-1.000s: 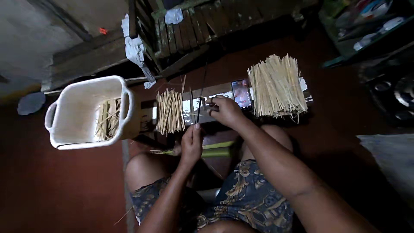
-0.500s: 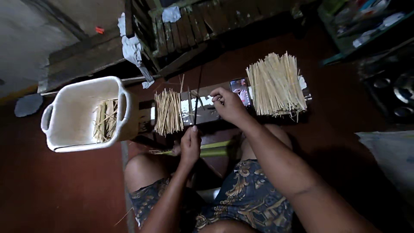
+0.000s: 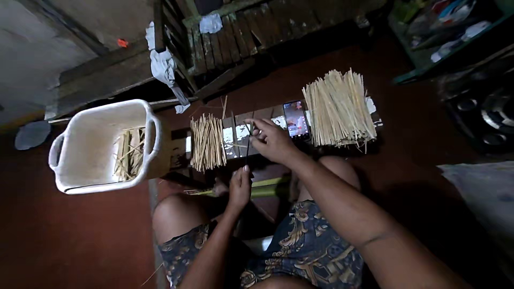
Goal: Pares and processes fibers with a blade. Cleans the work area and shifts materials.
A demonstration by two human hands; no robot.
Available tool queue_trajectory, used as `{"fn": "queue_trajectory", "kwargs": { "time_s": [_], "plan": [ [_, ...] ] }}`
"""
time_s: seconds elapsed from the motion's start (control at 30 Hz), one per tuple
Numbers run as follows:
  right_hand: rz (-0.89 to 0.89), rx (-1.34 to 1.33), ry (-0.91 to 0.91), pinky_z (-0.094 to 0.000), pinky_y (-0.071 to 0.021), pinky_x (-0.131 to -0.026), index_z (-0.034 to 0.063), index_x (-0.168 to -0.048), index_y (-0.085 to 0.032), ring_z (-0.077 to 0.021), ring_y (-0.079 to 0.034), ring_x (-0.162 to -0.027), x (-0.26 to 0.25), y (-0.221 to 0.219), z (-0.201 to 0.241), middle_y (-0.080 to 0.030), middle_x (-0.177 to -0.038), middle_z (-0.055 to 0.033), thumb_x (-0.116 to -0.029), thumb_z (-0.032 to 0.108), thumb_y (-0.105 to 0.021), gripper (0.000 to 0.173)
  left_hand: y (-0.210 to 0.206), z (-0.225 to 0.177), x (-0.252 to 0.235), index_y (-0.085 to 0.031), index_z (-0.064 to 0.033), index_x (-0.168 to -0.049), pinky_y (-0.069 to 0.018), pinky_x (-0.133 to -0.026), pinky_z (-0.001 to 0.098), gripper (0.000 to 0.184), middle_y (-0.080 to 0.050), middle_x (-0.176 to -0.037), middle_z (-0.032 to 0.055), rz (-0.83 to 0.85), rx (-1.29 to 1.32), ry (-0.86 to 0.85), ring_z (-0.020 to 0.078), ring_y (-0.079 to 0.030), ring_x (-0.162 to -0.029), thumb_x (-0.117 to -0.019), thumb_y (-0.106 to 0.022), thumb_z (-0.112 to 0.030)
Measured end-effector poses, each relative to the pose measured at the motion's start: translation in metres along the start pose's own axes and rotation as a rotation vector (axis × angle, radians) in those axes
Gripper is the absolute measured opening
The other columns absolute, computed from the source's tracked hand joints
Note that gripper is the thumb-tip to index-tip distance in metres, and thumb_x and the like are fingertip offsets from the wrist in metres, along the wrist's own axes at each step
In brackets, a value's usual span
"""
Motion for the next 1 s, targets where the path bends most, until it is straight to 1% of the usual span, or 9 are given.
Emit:
{"fn": "queue_trajectory", "kwargs": {
  "time_s": [0.07,0.23,0.33,0.4,0.5,0.6,0.67,0.8,1.0],
  "plan": [
    [-0.044,0.016,0.056,-0.0340,-0.0599,-0.072,0.0259,-0.136,-0.066,-0.0119,-0.066,-0.085,-0.002,-0.007,-0.003,-0.066,-0.112,-0.0018,-0.1007,0.031,-0.066,0.036,-0.004,0.001,0.005,-0.066,-0.0064,-0.097,-0.0467,-0.050,0.0317,0.050,-0.053,-0.066,0.0017,-0.017,0.020,-0.021,0.0139,-0.049,-0.053,-0.1124,-0.032,-0.039],
    [-0.104,0.022,0.185,-0.0318,-0.0594,-0.073,0.0219,-0.113,-0.077,-0.0077,-0.065,-0.083,-0.002,-0.007,0.001,-0.066,-0.097,0.0021,-0.1026,0.028,-0.064,0.018,-0.005,-0.002,0.016,-0.065,-0.0062,-0.095,-0.0445,-0.047,0.0303,0.049,-0.050,-0.063,0.0013,-0.019,0.081,-0.012,0.0136,-0.046,-0.050,-0.1127,-0.032,-0.039],
    [-0.092,-0.043,0.218,-0.0306,-0.0602,-0.070,0.0181,-0.119,-0.075,-0.0087,-0.065,-0.081,0.003,-0.009,0.009,-0.066,-0.098,-0.0002,-0.0995,0.027,-0.069,0.022,-0.001,-0.013,0.021,-0.065,-0.0057,-0.094,-0.0451,-0.048,0.0302,0.049,-0.052,-0.064,0.0020,-0.054,0.134,-0.045,0.0141,-0.047,-0.051,-0.1127,-0.033,-0.038],
    [-0.072,-0.085,0.218,-0.0294,-0.0583,-0.066,0.0180,-0.133,-0.068,-0.0095,-0.063,-0.078,0.004,-0.009,0.012,-0.066,-0.101,-0.0014,-0.0953,0.029,-0.076,0.040,0.000,-0.022,0.022,-0.064,-0.0048,-0.095,-0.0477,-0.050,0.0296,0.048,-0.054,-0.068,0.0020,-0.073,0.144,-0.109,0.0133,-0.050,-0.053,-0.1131,-0.032,-0.035],
    [-0.034,-0.080,0.162,-0.0293,-0.0586,-0.065,0.0216,-0.143,-0.060,-0.0102,-0.064,-0.078,0.006,-0.009,0.012,-0.067,-0.110,-0.0029,-0.0913,0.032,-0.080,0.056,0.001,-0.015,0.018,-0.065,-0.0057,-0.093,-0.0459,-0.049,0.0308,0.053,-0.052,-0.065,0.0018,-0.015,0.089,0.055,0.0140,-0.048,-0.052,-0.1122,-0.032,-0.043],
    [-0.029,-0.055,0.117,-0.0305,-0.0579,-0.061,0.0226,-0.148,-0.054,-0.0117,-0.063,-0.074,0.003,-0.004,0.009,-0.066,-0.109,-0.0037,-0.0909,0.032,-0.081,0.064,0.008,-0.028,0.016,-0.065,-0.0055,-0.094,-0.0465,-0.049,0.0302,0.050,-0.053,-0.067,0.0027,-0.054,0.135,0.006,0.0141,-0.049,-0.053,-0.1126,-0.033,-0.039],
    [-0.036,-0.066,0.107,-0.0317,-0.0554,-0.056,0.0227,-0.150,-0.052,-0.0141,-0.060,-0.070,0.006,0.000,0.009,-0.064,-0.100,-0.0041,-0.0903,0.028,-0.081,0.067,0.009,-0.026,0.015,-0.065,-0.0052,-0.094,-0.0481,-0.052,0.0302,0.050,-0.055,-0.069,0.0025,-0.038,0.116,0.009,0.0134,-0.051,-0.055,-0.1127,-0.033,-0.039],
    [-0.006,-0.056,0.071,-0.0336,-0.0580,-0.061,0.0237,-0.152,-0.050,-0.0150,-0.064,-0.073,-0.001,-0.001,0.007,-0.066,-0.111,-0.0063,-0.0907,0.030,-0.081,0.069,0.010,-0.017,0.011,-0.066,-0.0049,-0.095,-0.0450,-0.048,0.0304,0.051,-0.051,-0.063,0.0016,-0.011,0.073,0.045,0.0133,-0.047,-0.051,-0.1122,-0.034,-0.041],
    [0.040,-0.030,0.040,-0.0357,-0.0570,-0.060,0.0225,-0.148,-0.055,-0.0151,-0.062,-0.067,-0.002,-0.011,0.000,-0.066,-0.094,-0.0046,-0.0917,0.033,-0.080,0.062,0.010,0.000,0.005,-0.068,-0.0058,-0.097,-0.0477,-0.052,0.0327,0.054,-0.055,-0.067,0.0023,-0.010,-0.036,0.094,0.0142,-0.051,-0.054,-0.1117,-0.033,-0.043]
  ]
}}
Point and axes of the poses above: each hand's wrist, its own x-axis away from the middle knuckle, its own y-axis out of the back of the hand, z = x × y, the point moved 5 cm from there along -x, towards the middle knuckle
